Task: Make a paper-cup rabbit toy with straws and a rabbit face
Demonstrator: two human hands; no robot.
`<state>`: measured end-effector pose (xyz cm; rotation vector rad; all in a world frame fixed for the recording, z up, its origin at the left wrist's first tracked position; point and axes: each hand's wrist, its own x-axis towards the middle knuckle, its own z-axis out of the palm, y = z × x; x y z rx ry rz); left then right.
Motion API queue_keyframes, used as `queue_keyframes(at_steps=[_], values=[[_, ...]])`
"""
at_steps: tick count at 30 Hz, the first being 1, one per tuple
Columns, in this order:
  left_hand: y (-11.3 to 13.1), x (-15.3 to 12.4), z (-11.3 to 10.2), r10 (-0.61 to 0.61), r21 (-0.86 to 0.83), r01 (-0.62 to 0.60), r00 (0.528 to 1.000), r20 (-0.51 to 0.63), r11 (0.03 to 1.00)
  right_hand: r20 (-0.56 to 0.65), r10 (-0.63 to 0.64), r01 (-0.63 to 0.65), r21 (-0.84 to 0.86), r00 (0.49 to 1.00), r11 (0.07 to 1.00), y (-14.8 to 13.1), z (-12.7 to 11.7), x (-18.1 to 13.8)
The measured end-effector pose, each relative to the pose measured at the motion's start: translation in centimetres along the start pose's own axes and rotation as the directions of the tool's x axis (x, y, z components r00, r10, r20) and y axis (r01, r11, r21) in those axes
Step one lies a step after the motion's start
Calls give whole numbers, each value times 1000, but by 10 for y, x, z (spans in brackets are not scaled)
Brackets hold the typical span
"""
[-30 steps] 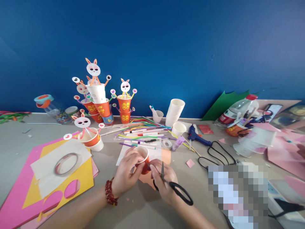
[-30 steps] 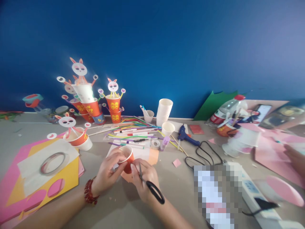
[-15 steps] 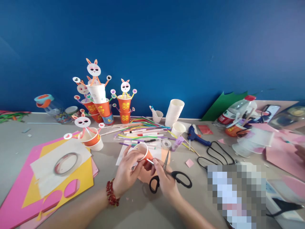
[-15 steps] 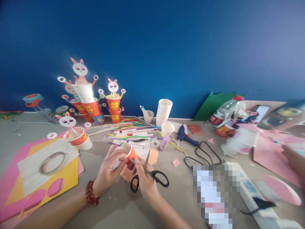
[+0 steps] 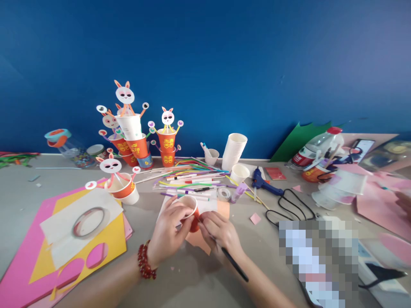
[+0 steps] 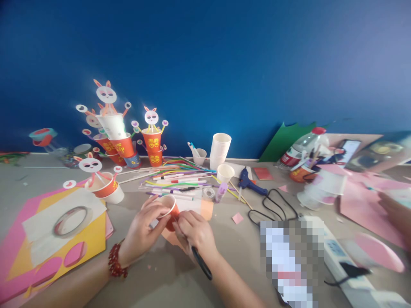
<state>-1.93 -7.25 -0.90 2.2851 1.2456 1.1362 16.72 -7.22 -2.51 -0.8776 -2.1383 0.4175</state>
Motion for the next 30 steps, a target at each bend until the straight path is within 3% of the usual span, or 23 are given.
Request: queue_keyframes(at_steps=[3, 6, 9, 16, 25, 28, 30], values=[[-1, 0, 0, 13, -14, -13, 1000, -12, 1000, -28, 131, -126, 138, 991, 982, -3, 4, -2], [-4, -1, 2, 52, 24, -52, 998, -18, 998, -38, 339, -296, 406, 940, 865, -7, 11, -4], [-7, -1, 4, 48, 28, -47, 998, -31, 999, -36, 418, -340, 519, 908, 784, -8, 16, -4], [-9, -1, 8, 55, -3, -55, 995, -85, 998, -82, 400, -337, 402, 913, 852, -5, 18, -11], [-9, -1, 10, 64, -77, -70, 995, -77, 995, -46, 331, -313, 221, 943, 924, -8, 11, -9], [-7, -2, 11, 133, -18, -136, 984, -117, 991, -53, 374, -348, 264, 926, 900, -11, 13, -10], [-6, -3, 9, 189, 47, -184, 973, -132, 982, -50, 429, -377, 396, 902, 838, -14, 17, -10]])
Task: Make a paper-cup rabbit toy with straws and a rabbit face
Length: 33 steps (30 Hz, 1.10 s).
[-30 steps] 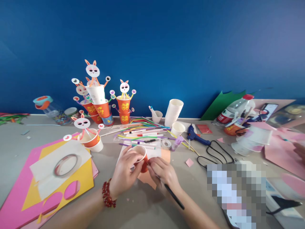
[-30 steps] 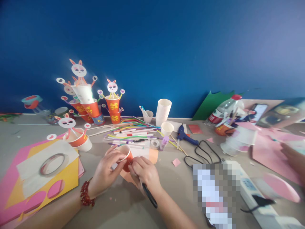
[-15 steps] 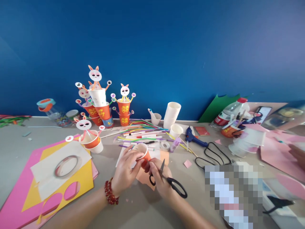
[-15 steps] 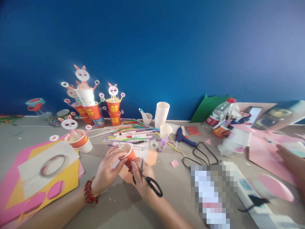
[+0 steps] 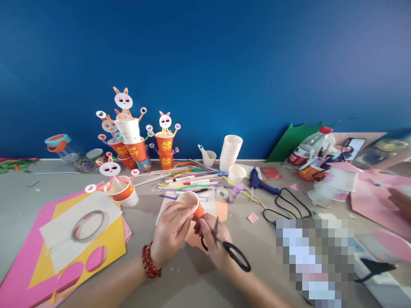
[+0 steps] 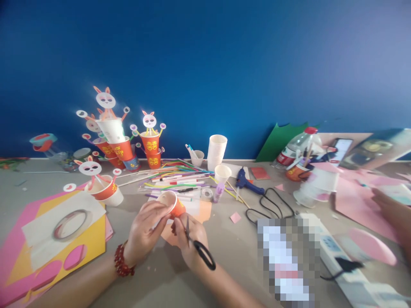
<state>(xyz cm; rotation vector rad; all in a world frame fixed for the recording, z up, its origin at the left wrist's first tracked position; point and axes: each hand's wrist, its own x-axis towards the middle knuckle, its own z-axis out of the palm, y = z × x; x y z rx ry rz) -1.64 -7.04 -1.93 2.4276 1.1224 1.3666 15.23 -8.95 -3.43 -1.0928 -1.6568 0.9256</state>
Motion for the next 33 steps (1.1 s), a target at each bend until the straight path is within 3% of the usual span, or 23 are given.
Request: queue_keyframes(at_steps=[5, 9, 11, 13, 16, 19, 21, 24, 28, 30, 33], values=[[3, 2, -4, 117, 103, -120, 993, 33, 987, -59, 199, -166, 351, 978, 921, -2, 13, -2], [2, 2, -2, 85, 114, -87, 996, 24, 990, -65, 241, -208, 324, 968, 923, 1, 9, 1], [1, 2, 0, 35, 78, -36, 999, 6, 996, -25, 137, -130, 197, 990, 972, 2, 1, 5], [0, 3, 0, -20, 25, 20, 1000, 4, 999, 17, -40, 40, 11, 999, 999, 2, -9, 10], [3, 5, -2, -78, -22, 78, 996, 35, 997, 121, -308, 330, -247, 944, 911, -2, -20, 17], [6, 7, -4, -65, -6, 66, 998, 26, 998, 170, -390, 425, -312, 905, 850, -6, -22, 17], [8, 7, -4, -23, 25, 23, 1000, -11, 999, 92, -315, 327, -219, 945, 919, -6, -16, 13], [9, 7, -4, 70, 86, -66, 997, -45, 994, -41, -39, 43, 105, 998, 994, -3, -1, 7], [11, 12, -6, 166, 157, -159, 986, -33, 975, -56, 229, -181, 445, 972, 877, 1, 12, 4], [13, 16, -7, 179, 172, -173, 984, -23, 970, -66, 244, -180, 494, 968, 851, 2, 12, 5], [16, 21, -6, 137, 157, -134, 990, -9, 978, -102, 97, -58, 335, 990, 940, 1, 4, 7]])
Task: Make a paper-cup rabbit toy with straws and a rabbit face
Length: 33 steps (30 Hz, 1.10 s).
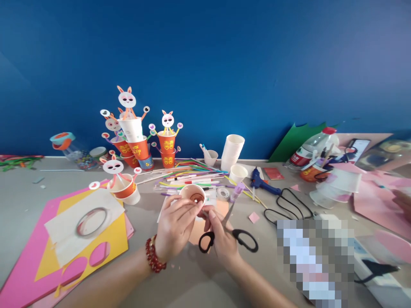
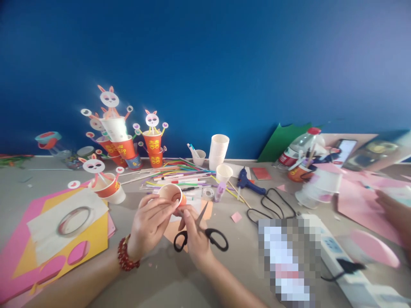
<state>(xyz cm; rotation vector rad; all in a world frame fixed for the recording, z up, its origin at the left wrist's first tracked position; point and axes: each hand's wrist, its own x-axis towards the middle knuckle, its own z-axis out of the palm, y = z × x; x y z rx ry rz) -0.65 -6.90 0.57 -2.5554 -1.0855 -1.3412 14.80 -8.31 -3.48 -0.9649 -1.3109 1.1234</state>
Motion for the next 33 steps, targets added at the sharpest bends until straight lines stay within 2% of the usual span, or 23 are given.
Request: queue_keyframes(at_steps=[3, 7, 9, 10, 11, 13, 15, 16, 18, 20, 22, 24, 26, 28, 30, 33], values=[[0, 5, 2, -76, -22, 77, 997, 29, 997, 61, -194, 204, -240, 979, 949, -6, -9, 4], [-1, 11, 1, -100, -7, 101, 990, 96, 995, 207, -409, 457, -483, 888, 747, -15, -17, 12], [0, 15, -1, -104, 14, 103, 988, 116, 995, 255, -457, 518, -545, 852, 660, -19, -18, 14], [1, 17, -2, -104, 20, 102, 988, 112, 995, 254, -465, 522, -555, 848, 648, -21, -18, 15], [2, 18, -3, -103, 23, 101, 989, 103, 995, 227, -456, 500, -548, 860, 671, -23, -17, 15], [5, 22, -4, -93, 29, 91, 993, 70, 995, 120, -371, 384, -456, 921, 803, -27, -13, 14], [6, 25, -3, -64, 48, 63, 998, 20, 997, -19, -182, 172, -248, 983, 953, -30, -5, 14], [6, 26, -3, -45, 63, 45, 999, -5, 997, -76, -66, 57, -112, 995, 992, -32, -1, 14], [5, 28, -2, -7, 97, 12, 999, -50, 995, -125, 140, -122, 142, 982, 982, -34, 6, 16], [3, 30, -2, -1, 104, 8, 998, -68, 995, -124, 217, -183, 244, 968, 952, -35, 10, 20], [0, 33, -3, -40, 81, 46, 997, -70, 996, -104, 120, -105, 138, 987, 985, -34, 8, 27], [-5, 35, -5, -103, 44, 106, 993, -54, 993, -34, -88, 85, -91, 996, 992, -34, 2, 34], [-10, 37, -8, -155, 14, 155, 988, -25, 988, 92, -262, 277, -291, 961, 916, -34, -5, 41], [-14, 38, -10, -183, -4, 183, 983, -4, 983, 203, -351, 404, -393, 914, 826, -36, -10, 47], [-17, 38, -11, -183, -3, 183, 983, -6, 983, 224, -356, 418, -390, 907, 820, -38, -9, 51], [-19, 36, -9, -143, 46, 146, 988, -61, 988, 90, -246, 260, -241, 965, 935, -40, 3, 52]])
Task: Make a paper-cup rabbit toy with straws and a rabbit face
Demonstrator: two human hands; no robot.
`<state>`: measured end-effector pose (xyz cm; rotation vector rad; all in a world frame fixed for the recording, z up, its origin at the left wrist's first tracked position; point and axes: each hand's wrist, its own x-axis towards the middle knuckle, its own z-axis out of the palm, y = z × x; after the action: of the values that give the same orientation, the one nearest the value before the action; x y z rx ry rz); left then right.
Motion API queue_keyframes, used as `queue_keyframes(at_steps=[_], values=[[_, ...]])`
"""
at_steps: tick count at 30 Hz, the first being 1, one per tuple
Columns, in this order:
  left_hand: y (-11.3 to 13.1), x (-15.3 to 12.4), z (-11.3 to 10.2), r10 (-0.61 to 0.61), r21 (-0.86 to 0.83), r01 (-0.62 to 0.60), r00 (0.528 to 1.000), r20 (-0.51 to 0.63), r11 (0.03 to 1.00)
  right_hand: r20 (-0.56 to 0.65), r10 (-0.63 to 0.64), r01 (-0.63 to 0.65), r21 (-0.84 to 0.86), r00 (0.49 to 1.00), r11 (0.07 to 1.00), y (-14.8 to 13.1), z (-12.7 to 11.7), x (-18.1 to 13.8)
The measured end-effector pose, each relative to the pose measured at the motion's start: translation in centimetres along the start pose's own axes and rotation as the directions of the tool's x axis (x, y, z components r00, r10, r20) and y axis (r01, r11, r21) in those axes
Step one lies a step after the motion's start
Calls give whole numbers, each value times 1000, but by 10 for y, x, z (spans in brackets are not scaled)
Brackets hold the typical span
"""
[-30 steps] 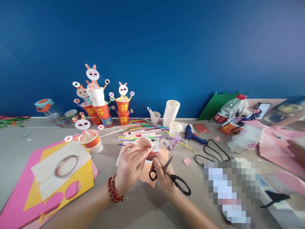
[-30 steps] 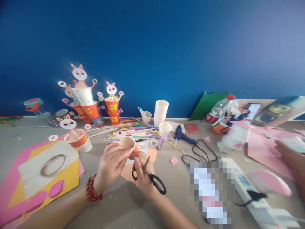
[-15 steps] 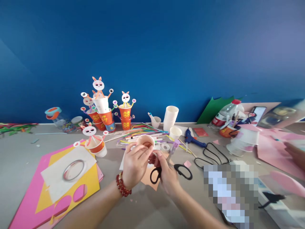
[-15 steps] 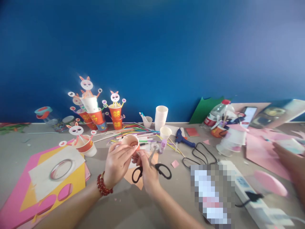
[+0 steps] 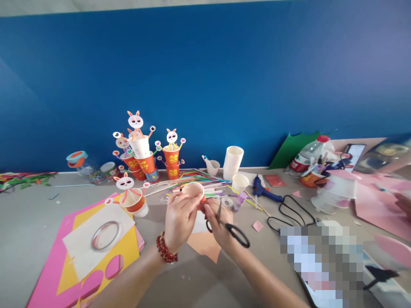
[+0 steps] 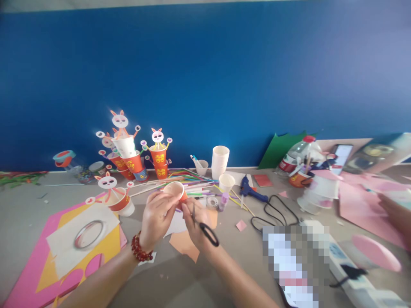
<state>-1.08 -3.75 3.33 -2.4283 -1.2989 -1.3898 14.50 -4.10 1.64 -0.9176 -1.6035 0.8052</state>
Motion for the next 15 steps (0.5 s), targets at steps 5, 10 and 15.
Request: queue_keyframes(at_steps=[5, 10, 15], values=[[0, -1, 4, 77, 81, -71, 994, -74, 994, -63, 366, -315, 386, 929, 867, -9, 22, 2], [-3, 2, 6, 30, 80, -27, 999, -41, 996, -118, 358, -295, 364, 926, 883, -3, 20, 5], [-11, 5, 6, -78, -12, 79, 996, 43, 997, -4, -42, 42, -95, 999, 995, 6, 2, 12]])
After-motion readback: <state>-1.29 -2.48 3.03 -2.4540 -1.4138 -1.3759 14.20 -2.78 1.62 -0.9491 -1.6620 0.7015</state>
